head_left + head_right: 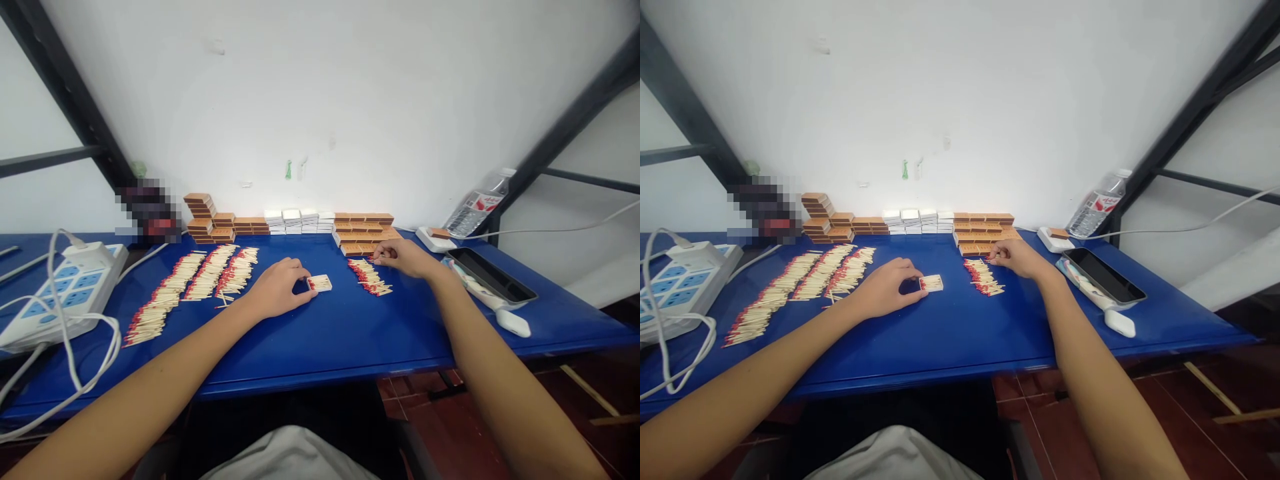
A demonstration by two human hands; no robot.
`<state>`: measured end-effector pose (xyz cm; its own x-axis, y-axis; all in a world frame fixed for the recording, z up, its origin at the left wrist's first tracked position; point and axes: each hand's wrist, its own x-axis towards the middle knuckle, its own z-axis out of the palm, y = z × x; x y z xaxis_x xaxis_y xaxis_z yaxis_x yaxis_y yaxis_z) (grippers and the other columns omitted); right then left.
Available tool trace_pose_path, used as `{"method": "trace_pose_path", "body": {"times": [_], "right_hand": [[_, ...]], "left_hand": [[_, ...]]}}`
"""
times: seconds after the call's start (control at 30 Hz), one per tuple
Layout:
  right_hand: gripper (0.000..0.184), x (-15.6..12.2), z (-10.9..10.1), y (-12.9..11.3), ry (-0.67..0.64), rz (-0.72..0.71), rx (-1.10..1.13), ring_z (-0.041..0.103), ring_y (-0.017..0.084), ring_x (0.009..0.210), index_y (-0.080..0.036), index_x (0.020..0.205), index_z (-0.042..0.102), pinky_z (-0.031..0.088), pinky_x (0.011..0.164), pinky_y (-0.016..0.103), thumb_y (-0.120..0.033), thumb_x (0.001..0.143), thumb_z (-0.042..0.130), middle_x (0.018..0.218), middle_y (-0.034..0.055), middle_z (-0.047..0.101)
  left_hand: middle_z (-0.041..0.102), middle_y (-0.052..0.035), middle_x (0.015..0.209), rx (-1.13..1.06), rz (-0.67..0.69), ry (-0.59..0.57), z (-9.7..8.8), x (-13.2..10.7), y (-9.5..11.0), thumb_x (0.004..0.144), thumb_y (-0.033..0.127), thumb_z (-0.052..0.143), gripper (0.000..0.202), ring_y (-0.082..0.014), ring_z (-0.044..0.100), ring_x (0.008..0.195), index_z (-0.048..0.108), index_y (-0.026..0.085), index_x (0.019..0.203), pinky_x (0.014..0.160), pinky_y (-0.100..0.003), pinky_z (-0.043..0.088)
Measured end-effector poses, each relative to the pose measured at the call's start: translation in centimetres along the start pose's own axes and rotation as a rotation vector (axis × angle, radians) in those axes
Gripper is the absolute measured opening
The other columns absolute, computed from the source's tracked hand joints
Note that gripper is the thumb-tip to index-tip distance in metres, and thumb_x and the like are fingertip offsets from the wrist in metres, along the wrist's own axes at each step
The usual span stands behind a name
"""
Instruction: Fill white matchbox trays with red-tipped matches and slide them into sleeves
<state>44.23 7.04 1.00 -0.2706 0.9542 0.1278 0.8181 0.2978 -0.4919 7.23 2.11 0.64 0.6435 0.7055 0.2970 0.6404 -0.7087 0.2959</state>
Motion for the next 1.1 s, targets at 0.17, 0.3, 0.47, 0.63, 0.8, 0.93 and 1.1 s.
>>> {"method": "trace_pose_path", "body": {"times": [0.17,0.3,0.47,0.63,0.8,0.93,1.1], "right_hand": [[0.062,0.1,0.1,0.1,-0.03,0.01,-0.007,0.047,0.018,0.067,-0.019,0.082,0.072,0.035,0.062,0.032,-0.081,0.079,0.064,0.07,0.0031,0.061],[0.062,-0.1,0.1,-0.3,-0.051,0.074,-0.038,0.051,0.019,0.067,-0.019,0.078,0.068,0.037,0.062,0.032,-0.08,0.079,0.064,0.072,0.0056,0.066],[0.053,-0.5,0.8,-3.8,0.056,-0.031,0.043,0.052,0.019,0.068,-0.02,0.083,0.067,0.037,0.062,0.032,-0.072,0.089,0.062,0.074,0.0043,0.065],[0.038,-0.6,3.7,-9.7,0.006,-0.257,0.127,0.053,0.018,0.071,-0.021,0.09,0.071,0.039,0.067,0.032,-0.057,0.097,0.062,0.078,0.0026,0.061],[0.03,-0.9,6.0,-12.2,-0.093,-0.335,0.116,0.052,0.017,0.073,-0.021,0.091,0.069,0.039,0.068,0.03,-0.048,0.101,0.06,0.084,0.0026,0.06],[0.032,-0.9,6.4,-12.1,-0.109,-0.345,0.165,0.052,0.016,0.072,-0.021,0.093,0.071,0.039,0.066,0.03,-0.052,0.098,0.065,0.084,0.0023,0.061],[0.036,-0.7,4.1,-9.7,0.07,-0.287,0.082,0.052,0.018,0.069,-0.02,0.09,0.072,0.038,0.066,0.031,-0.054,0.098,0.062,0.075,0.0024,0.061]], "left_hand": [[0.069,-0.0092,0.103,-0.004,0.002,0.001,-0.1,0.0,0.1,0.097,0.047,0.067,0.033,-0.0276,0.064,0.101,0.075,0.019,0.113,0.083,-0.04,0.052],[0.069,-0.0097,0.103,-0.022,0.005,0.005,-0.1,0.0,0.1,0.097,0.048,0.066,0.033,-0.0277,0.065,0.1,0.076,0.02,0.111,0.083,-0.04,0.052],[0.069,-0.0096,0.103,-0.016,0.013,0.012,0.1,0.0,-0.1,0.097,0.048,0.067,0.033,-0.0277,0.064,0.101,0.075,0.02,0.113,0.084,-0.04,0.052],[0.069,-0.008,0.101,-0.002,0.01,0.014,0.3,0.0,0.0,0.096,0.045,0.069,0.03,-0.0269,0.064,0.1,0.075,0.021,0.113,0.085,-0.039,0.052],[0.068,-0.0074,0.099,-0.002,0.009,0.014,0.3,0.0,0.1,0.096,0.044,0.069,0.026,-0.0263,0.063,0.097,0.075,0.021,0.106,0.084,-0.039,0.051],[0.069,-0.0069,0.099,-0.009,0.024,0.015,0.3,0.1,0.0,0.096,0.043,0.07,0.024,-0.0261,0.063,0.098,0.075,0.022,0.104,0.083,-0.039,0.051],[0.069,-0.0072,0.099,-0.002,0.016,0.021,0.3,0.0,-0.1,0.095,0.045,0.07,0.029,-0.0261,0.063,0.098,0.075,0.02,0.11,0.084,-0.039,0.052]]}}
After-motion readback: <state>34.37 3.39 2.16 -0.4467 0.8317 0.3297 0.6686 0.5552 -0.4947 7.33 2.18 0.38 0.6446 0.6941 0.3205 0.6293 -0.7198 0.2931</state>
